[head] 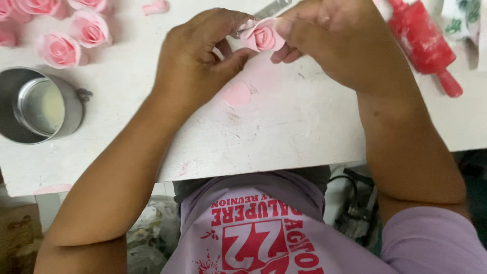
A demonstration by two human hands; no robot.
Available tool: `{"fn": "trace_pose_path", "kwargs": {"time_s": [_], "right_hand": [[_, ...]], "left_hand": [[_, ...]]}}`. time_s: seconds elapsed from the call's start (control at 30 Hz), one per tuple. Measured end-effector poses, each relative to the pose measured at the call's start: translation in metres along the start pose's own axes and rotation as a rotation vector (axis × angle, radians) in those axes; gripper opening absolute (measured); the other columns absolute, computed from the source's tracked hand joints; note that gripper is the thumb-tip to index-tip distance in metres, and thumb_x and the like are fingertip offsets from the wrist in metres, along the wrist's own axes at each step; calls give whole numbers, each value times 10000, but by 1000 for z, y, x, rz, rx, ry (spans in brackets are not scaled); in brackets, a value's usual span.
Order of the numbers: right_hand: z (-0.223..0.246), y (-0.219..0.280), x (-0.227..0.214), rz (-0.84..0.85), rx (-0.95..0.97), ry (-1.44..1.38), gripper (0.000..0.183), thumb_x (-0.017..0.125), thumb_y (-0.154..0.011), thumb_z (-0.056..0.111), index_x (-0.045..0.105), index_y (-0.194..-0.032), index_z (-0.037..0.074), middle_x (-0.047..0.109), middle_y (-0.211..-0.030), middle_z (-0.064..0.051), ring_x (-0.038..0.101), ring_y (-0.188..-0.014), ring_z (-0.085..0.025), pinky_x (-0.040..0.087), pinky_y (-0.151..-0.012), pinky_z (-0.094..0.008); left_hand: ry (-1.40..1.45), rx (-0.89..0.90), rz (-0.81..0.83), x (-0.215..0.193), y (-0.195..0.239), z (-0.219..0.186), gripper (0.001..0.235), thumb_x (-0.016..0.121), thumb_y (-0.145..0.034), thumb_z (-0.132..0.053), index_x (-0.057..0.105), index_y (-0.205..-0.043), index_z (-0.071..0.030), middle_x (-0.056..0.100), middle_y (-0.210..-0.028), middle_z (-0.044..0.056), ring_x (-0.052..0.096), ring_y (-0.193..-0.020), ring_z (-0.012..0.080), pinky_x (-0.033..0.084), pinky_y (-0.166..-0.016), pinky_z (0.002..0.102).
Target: The person assembles a pink fondant rose by wrapping thin petals around a central bud and shaping them with fingers. They then roll out more pink fondant, cut a circular piece, and use a small brush to apply a liquid to the edges of the cutout.
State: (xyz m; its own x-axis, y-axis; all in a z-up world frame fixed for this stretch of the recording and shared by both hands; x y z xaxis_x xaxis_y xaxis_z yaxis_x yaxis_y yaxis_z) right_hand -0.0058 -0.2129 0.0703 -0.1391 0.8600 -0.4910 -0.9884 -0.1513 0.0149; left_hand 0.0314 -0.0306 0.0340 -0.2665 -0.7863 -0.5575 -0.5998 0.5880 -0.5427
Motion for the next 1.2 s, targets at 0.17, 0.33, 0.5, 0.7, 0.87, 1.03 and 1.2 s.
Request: {"fn": "trace_pose_path", "kwargs": {"time_s": [0.17,0.33,0.5,0.7,0.87,1.03,1.2], "right_hand": [[28,9,-10,-32,-109,-154,448,509,-1060,118,454,-1434,-123,704,-992,-270,743,-824,-302,647,-802,-370],[17,11,-11,-170,-210,-284,401,583,-1070,239,571,-1337,-59,703,-1125,-251,733,-788,-277,653,-762,-324],[-19,-6,3,-154,-320,-494,409,745,-976,353,635,-1255,75,661,-1265,-119,696,-900,-187,623,-761,-272],[-24,-6,18,-100,-319,-538,720,763,-905,455,521,-1465,72,570,-1426,-113,566,-1397,-199,574,-1096,-302],[-23,-7,25,-77,-301,-534,717,754,-921,467,510,-1474,82,565,-1472,-81,558,-1415,-196,539,-1126,-304],[-23,-10,30,-23,-231,-652,748,785,-908,447,501,-1494,78,606,-1409,-80,598,-1203,-117,520,-1061,-254],[-26,-12,41,84,-69,-791,975,762,-832,631,423,-1569,89,585,-1445,-58,633,-1164,-117,578,-953,-268]], "left_hand": [[474,-218,-105,4,0,0,302,829,-979,-48,655,-1223,-88,643,-970,-17,528,-726,37,491,-691,192],[940,-379,-155,15,2,4,298,807,-918,-71,636,-1161,-92,607,-777,-33,613,-735,59,550,-672,211],[1008,-410,-97,18,4,1,289,797,-918,-86,616,-1142,-106,686,-895,17,687,-755,97,589,-601,207],[1037,-386,-82,19,2,-7,261,794,-919,-103,629,-1121,-97,728,-957,25,684,-759,77,584,-583,195],[1009,-401,-81,19,3,-8,247,800,-906,-113,623,-1079,-112,666,-819,3,669,-728,69,585,-577,196],[1022,-379,-76,17,3,-10,236,797,-912,-96,626,-1075,-98,664,-811,16,661,-720,68,586,-592,194],[1016,-392,-41,20,5,-10,248,798,-912,-80,631,-1093,-112,678,-826,11,665,-733,66,584,-616,194]]}}
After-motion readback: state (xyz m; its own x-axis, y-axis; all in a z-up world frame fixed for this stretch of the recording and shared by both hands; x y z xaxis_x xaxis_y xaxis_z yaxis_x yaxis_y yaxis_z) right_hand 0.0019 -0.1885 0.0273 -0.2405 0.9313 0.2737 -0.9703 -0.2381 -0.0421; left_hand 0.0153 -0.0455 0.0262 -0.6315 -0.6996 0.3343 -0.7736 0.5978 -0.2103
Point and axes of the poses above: each hand's wrist, its own y-axis away from the middle knuckle, its own x-axis out of the palm, z = x × y, the point moved 6 cm from there along -y, towards the middle knuckle
